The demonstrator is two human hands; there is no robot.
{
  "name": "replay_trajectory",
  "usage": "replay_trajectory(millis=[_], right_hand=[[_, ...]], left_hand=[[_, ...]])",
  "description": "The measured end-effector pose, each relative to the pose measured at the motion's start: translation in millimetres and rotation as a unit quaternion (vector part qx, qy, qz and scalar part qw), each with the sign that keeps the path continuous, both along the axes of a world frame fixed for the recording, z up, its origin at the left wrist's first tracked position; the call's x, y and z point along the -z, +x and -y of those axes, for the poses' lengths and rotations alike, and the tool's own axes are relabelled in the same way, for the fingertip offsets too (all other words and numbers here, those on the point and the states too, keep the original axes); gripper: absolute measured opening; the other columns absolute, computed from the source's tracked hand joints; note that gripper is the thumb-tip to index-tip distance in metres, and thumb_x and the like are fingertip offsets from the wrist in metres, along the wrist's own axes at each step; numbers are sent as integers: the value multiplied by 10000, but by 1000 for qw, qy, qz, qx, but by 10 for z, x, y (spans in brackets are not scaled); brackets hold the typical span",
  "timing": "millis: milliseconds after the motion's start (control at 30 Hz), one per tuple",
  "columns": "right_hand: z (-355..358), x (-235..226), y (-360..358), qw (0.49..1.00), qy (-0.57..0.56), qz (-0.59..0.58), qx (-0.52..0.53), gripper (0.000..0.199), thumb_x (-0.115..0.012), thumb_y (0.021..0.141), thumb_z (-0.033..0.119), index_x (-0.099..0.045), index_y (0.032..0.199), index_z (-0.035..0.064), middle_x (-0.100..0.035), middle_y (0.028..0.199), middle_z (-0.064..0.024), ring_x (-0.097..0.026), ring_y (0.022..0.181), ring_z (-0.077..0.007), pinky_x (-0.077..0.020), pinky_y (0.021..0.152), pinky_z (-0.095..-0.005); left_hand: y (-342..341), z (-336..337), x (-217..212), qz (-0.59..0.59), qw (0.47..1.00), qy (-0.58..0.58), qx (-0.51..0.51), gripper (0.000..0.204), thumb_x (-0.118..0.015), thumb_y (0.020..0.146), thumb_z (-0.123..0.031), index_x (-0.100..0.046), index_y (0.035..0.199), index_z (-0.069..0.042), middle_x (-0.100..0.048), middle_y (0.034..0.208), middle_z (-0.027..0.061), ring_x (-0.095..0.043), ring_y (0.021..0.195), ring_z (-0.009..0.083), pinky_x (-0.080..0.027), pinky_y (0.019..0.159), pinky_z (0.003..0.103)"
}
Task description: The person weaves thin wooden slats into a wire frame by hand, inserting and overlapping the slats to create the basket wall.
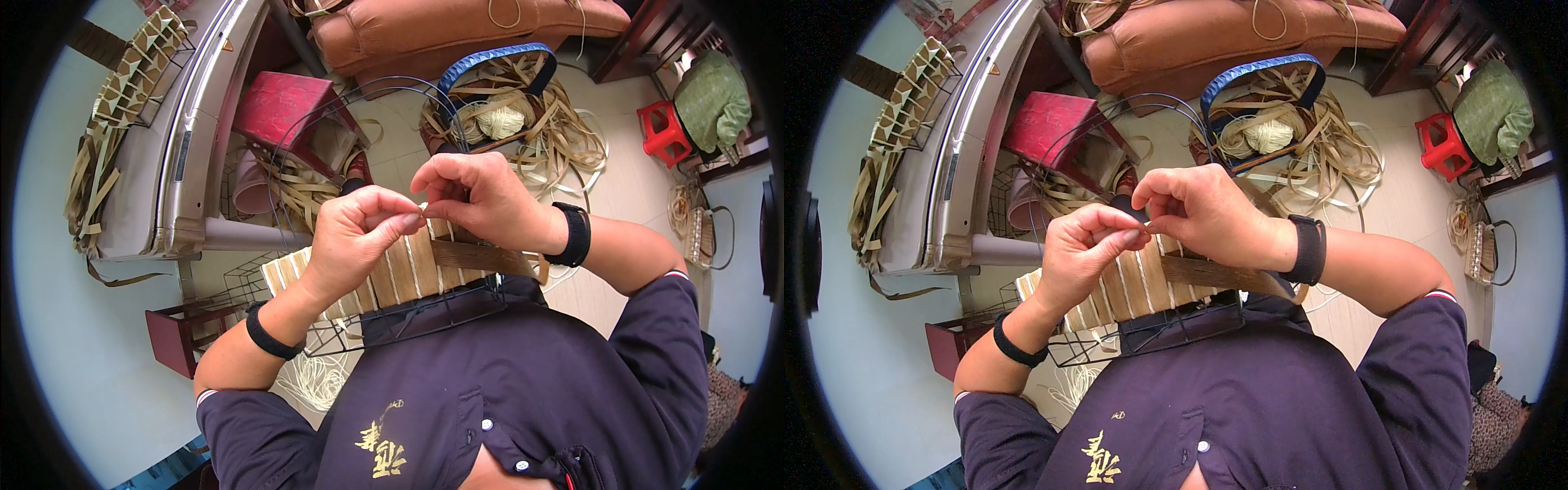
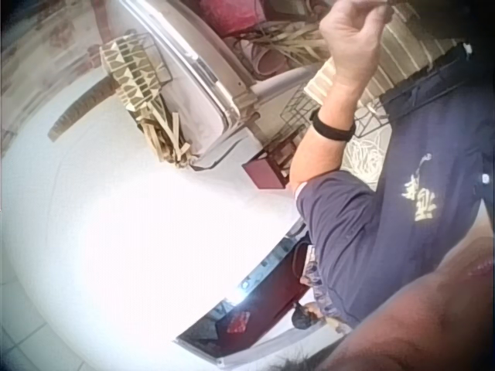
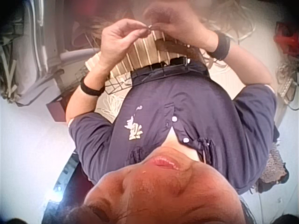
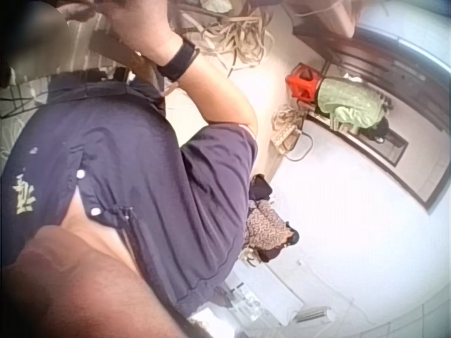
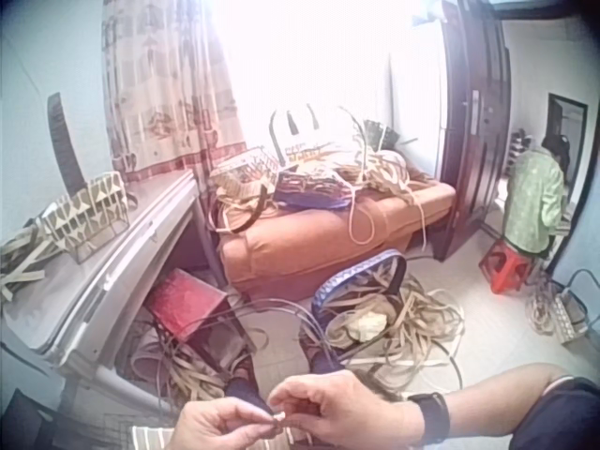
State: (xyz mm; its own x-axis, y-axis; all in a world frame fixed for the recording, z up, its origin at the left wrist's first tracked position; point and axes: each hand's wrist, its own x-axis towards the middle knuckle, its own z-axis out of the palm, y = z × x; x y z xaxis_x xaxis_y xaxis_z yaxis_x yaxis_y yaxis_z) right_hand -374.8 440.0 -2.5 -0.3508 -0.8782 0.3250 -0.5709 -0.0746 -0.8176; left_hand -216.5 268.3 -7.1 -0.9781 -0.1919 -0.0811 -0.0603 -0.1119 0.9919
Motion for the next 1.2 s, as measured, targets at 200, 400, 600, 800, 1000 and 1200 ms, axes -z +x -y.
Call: replay_trajectory(millis=[200, 400, 600, 800, 1000, 1200], right_hand=[[79, 78, -34, 958, 12, 284, -32, 147, -667, 1002, 68, -647, 1134, 6, -672, 837, 16, -605, 762, -22, -495, 673, -189], [185, 59, 3, 913, -48, 403, -28, 207, -569, 1055, 184, -622, 1181, 29, -658, 849, 8, -572, 717, -39, -461, 640, -196], [177, 213, -84, 813, -95, 561, -123, 345, -473, 876, 3, -580, 1202, -29, -649, 988, -108, -606, 860, -163, -512, 818, -293], [246, 348, -194, 772, -99, 598, -193, 370, -543, 894, 115, -571, 1243, -5, -677, 993, -98, -613, 865, -166, -503, 829, -306], [62, 179, -361, 860, -75, 493, -105, 217, -603, 946, 88, -630, 1141, 0, -698, 934, -65, -633, 805, -119, -522, 752, -251], [-611, -65, -969, 988, 35, 153, 7, 183, -656, 990, 160, -692, 1072, 1, -683, 893, 0, -638, 835, -75, -543, 787, -251]], left_hand=[[-44, 29, -22, 54, 998, -38, -9, 172, -734, 967, -63, -684, 1108, 23, -729, 1002, 42, -700, 906, 97, -577, 845, 253], [-75, -26, -29, 14, 988, -136, 69, 235, -733, 958, -77, -677, 1157, 33, -699, 1001, 47, -706, 942, 130, -576, 862, 290], [-115, -6, -93, 71, 982, -141, 103, 166, -736, 948, -71, -683, 1077, 17, -681, 961, 33, -693, 912, 117, -572, 817, 290], [-230, 159, -213, -37, 917, -377, 125, 144, -794, 868, -88, -706, 968, -31, -684, 1020, 94, -678, 912, 231, -552, 814, 353], [-275, -156, -234, -94, 854, -470, 203, 375, -849, 791, -155, -703, 1131, -94, -633, 1106, 108, -579, 1061, 323, -496, 923, 418], [-298, -171, -243, -54, 866, -446, 220, 382, -890, 743, -133, -726, 1083, -73, -643, 1081, 100, -593, 1042, 279, -485, 926, 394]])
